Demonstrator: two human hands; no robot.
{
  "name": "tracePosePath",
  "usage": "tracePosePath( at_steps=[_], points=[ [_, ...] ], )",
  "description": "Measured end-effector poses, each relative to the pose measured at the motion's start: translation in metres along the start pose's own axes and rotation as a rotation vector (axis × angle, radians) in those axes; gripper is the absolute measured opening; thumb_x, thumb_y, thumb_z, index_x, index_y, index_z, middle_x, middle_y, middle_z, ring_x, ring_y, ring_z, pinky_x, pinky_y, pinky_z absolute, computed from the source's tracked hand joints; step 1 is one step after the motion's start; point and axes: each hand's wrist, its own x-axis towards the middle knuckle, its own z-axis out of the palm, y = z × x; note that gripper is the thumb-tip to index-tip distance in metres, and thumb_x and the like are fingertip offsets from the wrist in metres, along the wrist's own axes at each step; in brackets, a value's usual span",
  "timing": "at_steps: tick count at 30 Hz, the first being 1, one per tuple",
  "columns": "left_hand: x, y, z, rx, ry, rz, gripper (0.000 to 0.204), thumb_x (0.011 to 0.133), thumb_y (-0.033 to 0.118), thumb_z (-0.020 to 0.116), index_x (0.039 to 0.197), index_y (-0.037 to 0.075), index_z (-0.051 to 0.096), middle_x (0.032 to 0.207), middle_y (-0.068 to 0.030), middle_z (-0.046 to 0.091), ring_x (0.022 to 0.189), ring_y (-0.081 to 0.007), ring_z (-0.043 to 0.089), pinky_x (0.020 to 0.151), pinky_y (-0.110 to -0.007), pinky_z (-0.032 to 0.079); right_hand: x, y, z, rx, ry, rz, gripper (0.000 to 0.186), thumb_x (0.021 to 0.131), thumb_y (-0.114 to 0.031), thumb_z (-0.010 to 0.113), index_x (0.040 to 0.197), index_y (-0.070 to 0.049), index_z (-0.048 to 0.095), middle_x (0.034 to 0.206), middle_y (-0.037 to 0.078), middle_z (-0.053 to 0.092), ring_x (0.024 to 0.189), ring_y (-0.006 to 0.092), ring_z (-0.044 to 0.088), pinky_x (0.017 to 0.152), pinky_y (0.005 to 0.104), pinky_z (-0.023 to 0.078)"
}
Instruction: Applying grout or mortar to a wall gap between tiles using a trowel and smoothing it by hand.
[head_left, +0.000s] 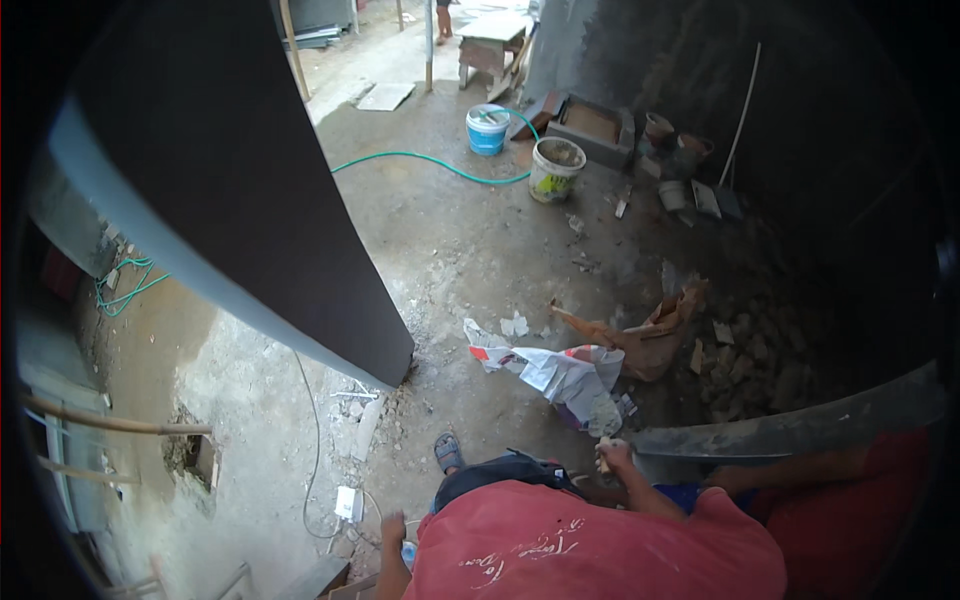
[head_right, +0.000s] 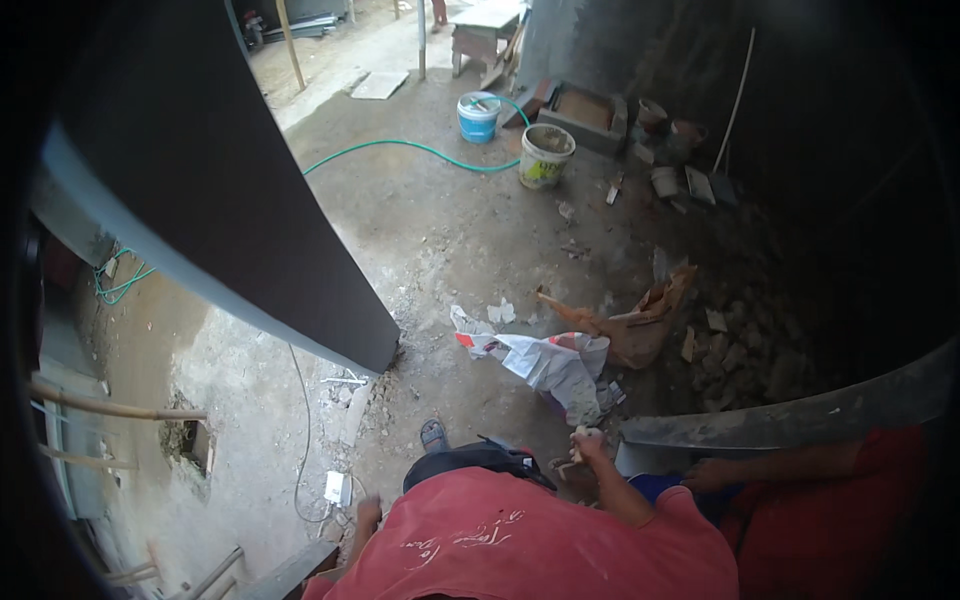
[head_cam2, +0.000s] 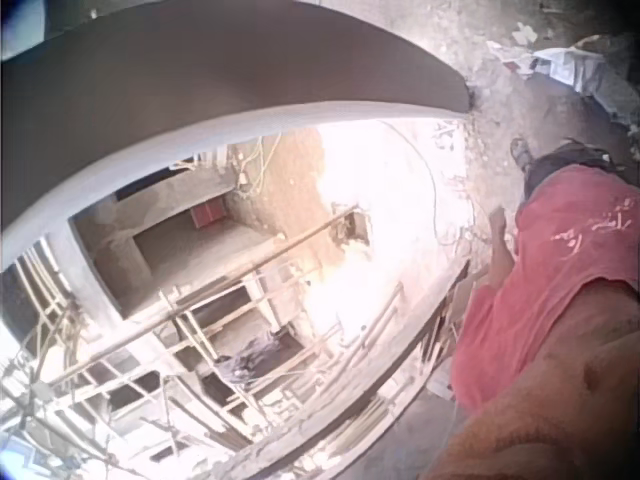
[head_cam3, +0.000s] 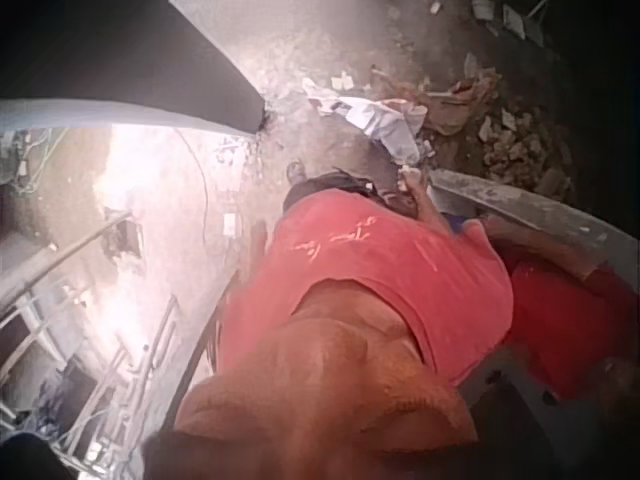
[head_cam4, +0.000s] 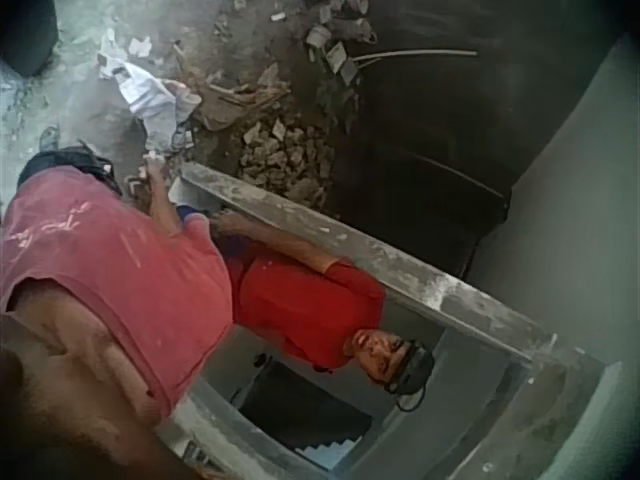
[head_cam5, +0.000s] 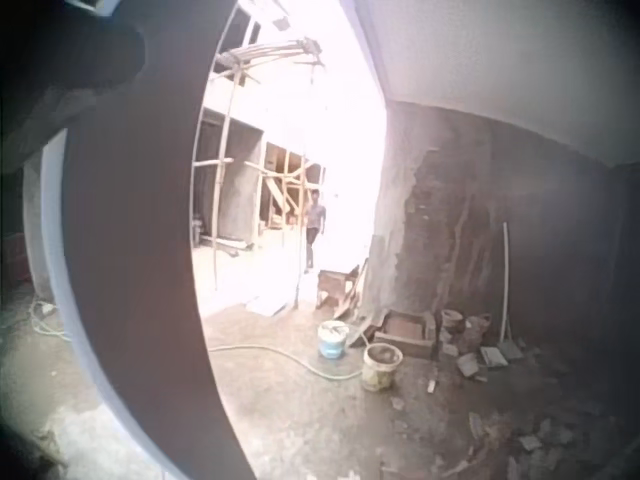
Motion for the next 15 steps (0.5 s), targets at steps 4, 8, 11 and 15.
tracePosePath(
  at_steps=[4, 8, 11, 15],
  points=[
    [0.188, 0.221, -0.168, -0.625, -0.37, -0.204, 0.038, 0.087, 0.04, 0.049, 0.067, 0.008, 0.049, 0.053, 0.0012, 0.042, 0.045, -0.0085, 0.038, 0.041, -0.024, 0.03, -0.006, -0.043, 0.007, 0.101, 0.267, -0.004, 0.023, 0.075, -0.011, 0.058, 0.093, -0.001, 0.051, 0.064, 0.007, 0.054, 0.044, 0.0165, 0.053, 0.036, 0.0307, 0.044],
    [0.304, 0.328, -0.206, -0.639, -0.504, 0.035, 0.013, 0.085, 0.017, 0.054, 0.082, 0.005, 0.054, 0.068, -0.0006, 0.052, 0.058, -0.0072, 0.048, 0.052, -0.021, 0.039, 0.025, -0.079, 0.051, 0.443, 0.316, 0.074, 0.026, 0.073, -0.01, 0.06, 0.095, -0.001, 0.05, 0.067, 0.008, 0.054, 0.043, 0.0171, 0.052, 0.036, 0.0316, 0.044],
    [0.374, 0.392, -0.207, -0.39, -0.445, 0.248, 0.017, 0.083, 0.014, 0.056, 0.093, 0.0, 0.055, 0.075, -0.0043, 0.058, 0.065, -0.01, 0.052, 0.06, -0.023, 0.043, 0.063, -0.111, 0.075, 0.562, 0.317, 0.157, 0.027, 0.073, -0.011, 0.059, 0.096, -0.002, 0.048, 0.064, 0.007, 0.052, 0.042, 0.0156, 0.051, 0.035, 0.0316, 0.044],
    [0.471, 0.468, -0.209, -0.421, -0.572, 0.104, 0.024, 0.086, 0.021, 0.054, 0.1, 0.002, 0.055, 0.082, -0.0066, 0.06, 0.067, -0.0126, 0.055, 0.06, -0.025, 0.044, 0.171, -0.131, 0.079, 0.598, 0.344, 0.185, 0.029, 0.073, -0.013, 0.06, 0.096, -0.001, 0.05, 0.067, 0.009, 0.055, 0.045, 0.0176, 0.054, 0.038, 0.0315, 0.044]
  ],
)
